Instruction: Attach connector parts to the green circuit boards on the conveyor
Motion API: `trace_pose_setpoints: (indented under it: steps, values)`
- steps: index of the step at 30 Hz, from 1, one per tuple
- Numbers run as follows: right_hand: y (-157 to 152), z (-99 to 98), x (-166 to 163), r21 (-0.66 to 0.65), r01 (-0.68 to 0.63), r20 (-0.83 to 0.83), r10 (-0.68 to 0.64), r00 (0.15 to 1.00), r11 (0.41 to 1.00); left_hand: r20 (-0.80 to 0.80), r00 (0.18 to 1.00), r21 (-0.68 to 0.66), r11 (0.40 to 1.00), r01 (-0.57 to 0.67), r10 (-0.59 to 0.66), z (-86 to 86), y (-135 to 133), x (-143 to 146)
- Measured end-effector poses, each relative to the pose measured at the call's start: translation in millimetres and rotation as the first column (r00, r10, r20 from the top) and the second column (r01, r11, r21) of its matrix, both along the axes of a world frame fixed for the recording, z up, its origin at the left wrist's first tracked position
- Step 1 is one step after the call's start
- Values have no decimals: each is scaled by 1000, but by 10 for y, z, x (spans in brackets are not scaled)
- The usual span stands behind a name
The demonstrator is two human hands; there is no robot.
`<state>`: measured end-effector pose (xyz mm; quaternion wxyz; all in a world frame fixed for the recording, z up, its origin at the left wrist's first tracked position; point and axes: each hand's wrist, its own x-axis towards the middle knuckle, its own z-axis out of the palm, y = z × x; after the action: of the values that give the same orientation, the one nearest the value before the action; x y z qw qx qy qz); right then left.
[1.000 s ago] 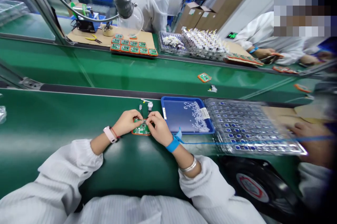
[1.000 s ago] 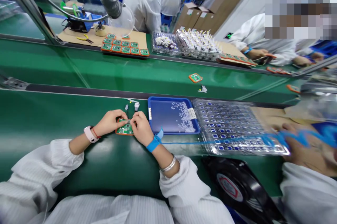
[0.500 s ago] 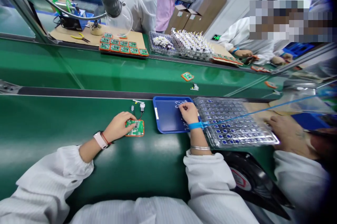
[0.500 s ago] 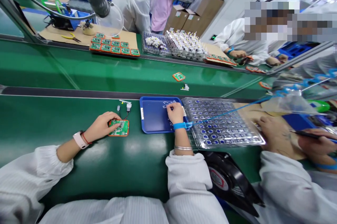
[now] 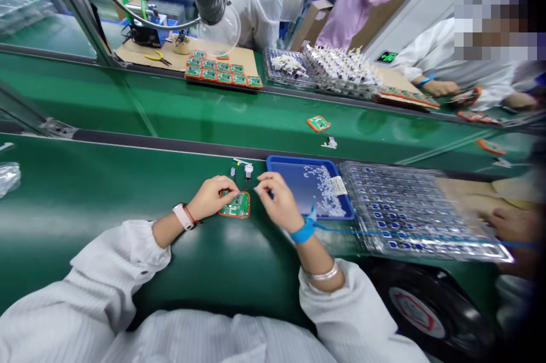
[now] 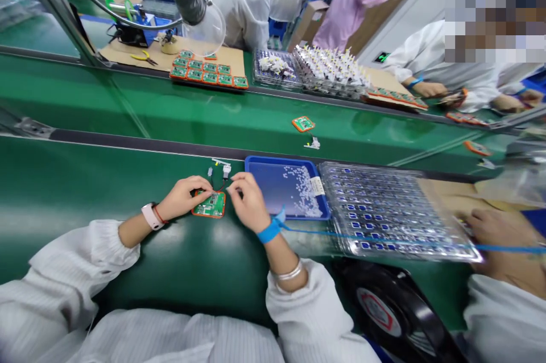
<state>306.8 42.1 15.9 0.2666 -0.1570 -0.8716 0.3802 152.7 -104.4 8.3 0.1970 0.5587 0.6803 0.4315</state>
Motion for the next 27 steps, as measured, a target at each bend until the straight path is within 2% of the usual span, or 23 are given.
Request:
trace_pose_setpoints:
  steps: [2,4,10,16,20,23,25,27]
  values:
    - [-270,-26,-101,-66,-72,14,73,997,995,28,999,26,1000,15,-16,-9,-1,10]
    - [-381,-88,-147,-100,-83,19,85,996,992,37,999,36,999,23,-24,-19,-3,18]
    - [-324,-226,-150,-109,-96,55,102,993,989,23,999,-34,999,-26,27,3,19,25]
    - [-308,-246,-201,-138,-77,101,91,991,988,12,999,-179,983,-27,29,52,94,2]
    - [-342,-204,-192,-115,-70,99,82,992,991,-63,996,-174,982,-67,57,56,25,-14]
    - [-360,-103,-149,-86,-70,46,74,996,994,-221,974,-128,991,27,-55,45,-130,-2]
    - [-316,-26,-115,-60,-52,0,52,999,997,-323,934,-142,984,108,-150,47,-229,15]
    - [-202,22,-78,-38,6,-42,-8,999,999,-366,913,-176,977,120,-178,76,-277,18]
